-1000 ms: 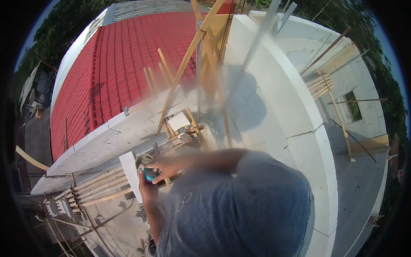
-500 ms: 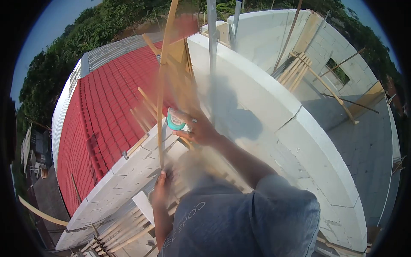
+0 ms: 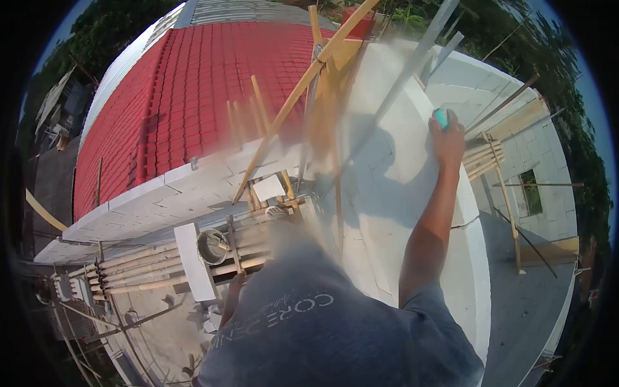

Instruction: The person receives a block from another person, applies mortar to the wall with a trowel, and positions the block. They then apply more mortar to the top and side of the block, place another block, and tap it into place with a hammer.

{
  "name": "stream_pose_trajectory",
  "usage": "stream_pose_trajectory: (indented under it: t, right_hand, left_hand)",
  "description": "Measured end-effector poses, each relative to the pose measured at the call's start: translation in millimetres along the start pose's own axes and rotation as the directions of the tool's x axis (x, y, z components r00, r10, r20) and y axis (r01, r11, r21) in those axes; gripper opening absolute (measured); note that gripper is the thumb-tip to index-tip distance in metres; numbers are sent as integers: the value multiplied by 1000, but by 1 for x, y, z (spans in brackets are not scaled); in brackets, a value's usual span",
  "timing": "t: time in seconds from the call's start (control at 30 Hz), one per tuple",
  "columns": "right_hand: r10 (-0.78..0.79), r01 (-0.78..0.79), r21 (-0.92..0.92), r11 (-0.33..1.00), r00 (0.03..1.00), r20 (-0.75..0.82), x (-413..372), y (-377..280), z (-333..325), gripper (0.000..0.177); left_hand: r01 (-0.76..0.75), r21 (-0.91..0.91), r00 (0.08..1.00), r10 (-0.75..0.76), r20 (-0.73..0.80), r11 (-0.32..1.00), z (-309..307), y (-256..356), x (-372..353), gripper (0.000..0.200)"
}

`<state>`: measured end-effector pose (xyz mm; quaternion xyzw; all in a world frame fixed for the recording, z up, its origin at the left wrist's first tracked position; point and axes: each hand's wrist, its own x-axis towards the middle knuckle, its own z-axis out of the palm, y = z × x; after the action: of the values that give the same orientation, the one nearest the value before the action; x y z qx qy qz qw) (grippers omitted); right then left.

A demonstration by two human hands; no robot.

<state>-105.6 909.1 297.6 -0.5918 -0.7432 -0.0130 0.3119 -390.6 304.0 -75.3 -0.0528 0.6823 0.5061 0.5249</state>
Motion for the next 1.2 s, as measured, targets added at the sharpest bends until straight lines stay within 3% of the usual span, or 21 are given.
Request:
stream_pose_trajectory:
  t: [0.1, 0.17, 0.2, 0.23, 0.3, 0.37, 0.4, 0.43, 0.5, 0.57, 0.63, 0.67, 0.7, 0.77, 0.83, 0.9, 0.93, 0.97, 1.03, 1.07, 1.2]
  right_hand:
    - [-61, 60, -33, 998, 998, -25, 8, 8, 16, 69]
    - [-79, 81, -151, 985, 997, 18, 7, -1, 16, 69]
    - [-100, 97, -177, 979, 995, -10, 7, 1, 18, 71]
    - [-126, 126, -22, 992, 992, 14, 16, 17, 26, 72]
    - [-111, 114, -123, 986, 993, 32, 21, 24, 33, 75]
    - [-73, 83, -223, 971, 996, 53, 22, 22, 34, 79]
    - [-67, 76, -245, 967, 997, 44, 22, 19, 36, 81]
    - [-35, 49, -262, 964, 998, 57, 21, 13, 36, 81]
    - [0, 22, -300, 954, 997, 73, 25, 14, 41, 81]
    - [-3, 29, -284, 959, 996, 91, 34, 30, 57, 80]
    - [-53, 79, -327, 942, 995, 88, 45, 49, 72, 82]
    - [-60, 86, -308, 948, 994, 92, 53, 62, 82, 82]
    - [-60, 85, -309, 947, 994, 87, 63, 74, 93, 82]
    - [-61, 82, -296, 952, 995, 79, 69, 80, 102, 81]
    - [-37, 57, -338, 939, 997, 68, 72, 78, 105, 81]
    - [-28, 48, -344, 938, 998, 63, 92, 99, 128, 80]
    - [-16, 35, -366, 930, 998, 56, 99, 104, 140, 80]
    - [-19, 38, -377, 926, 998, 54, 104, 106, 142, 80]
    - [-20, 41, -374, 927, 998, 59, 108, 109, 150, 80]
    - [-22, 45, -372, 927, 998, 64, 108, 108, 151, 80]
    - [-25, 50, -370, 928, 997, 70, 107, 103, 150, 81]
  left_hand:
    - [-124, 12, 981, 124, -147, 992, -17, -91, 26, 37]
    - [-121, 243, 960, 175, -219, 963, -16, -140, 28, 31]
    - [-113, 585, 955, 250, -159, 803, -15, -150, 30, 30]
    - [-86, 845, 961, 268, -70, 527, -13, -155, 30, 30]
    - [-154, 802, 928, 362, -82, 577, 8, -149, 13, 30]
    - [-22, 633, 944, 224, -241, 774, 13, -220, 77, 28]
    - [109, 97, 920, -63, -387, 989, 21, -206, 63, 33]
    - [57, -1, 922, -53, -384, 998, 18, -215, 68, 40]
    - [-8, 15, 901, 14, -433, 1000, 15, -204, 64, 41]
    - [35, 118, 879, 25, -476, 992, 8, -198, 70, 41]
    - [125, 135, 889, -51, -456, 983, 7, -151, 35, 39]
    - [49, 411, 776, 225, -590, 910, 2, -188, 75, 39]
    - [47, 409, 764, 231, -603, 911, -2, -173, 64, 39]
    - [186, 159, 895, -100, -436, 970, -2, -122, 24, 42]
    - [108, 211, 876, 7, -481, 971, -2, -129, 32, 44]
    - [-28, 380, 836, 231, -498, 924, -8, -163, 62, 42]
    - [-266, 400, 818, 425, -389, 877, -17, -193, 80, 40]
    - [-268, 400, 810, 430, -398, 876, -19, -185, 76, 40]
    - [-28, 366, 879, 197, -433, 930, -7, -165, 58, 40]
    - [45, 126, 855, 27, -517, 991, 4, -138, 32, 38]
    - [-57, 358, 905, 199, -376, 932, 1, -172, 47, 38]
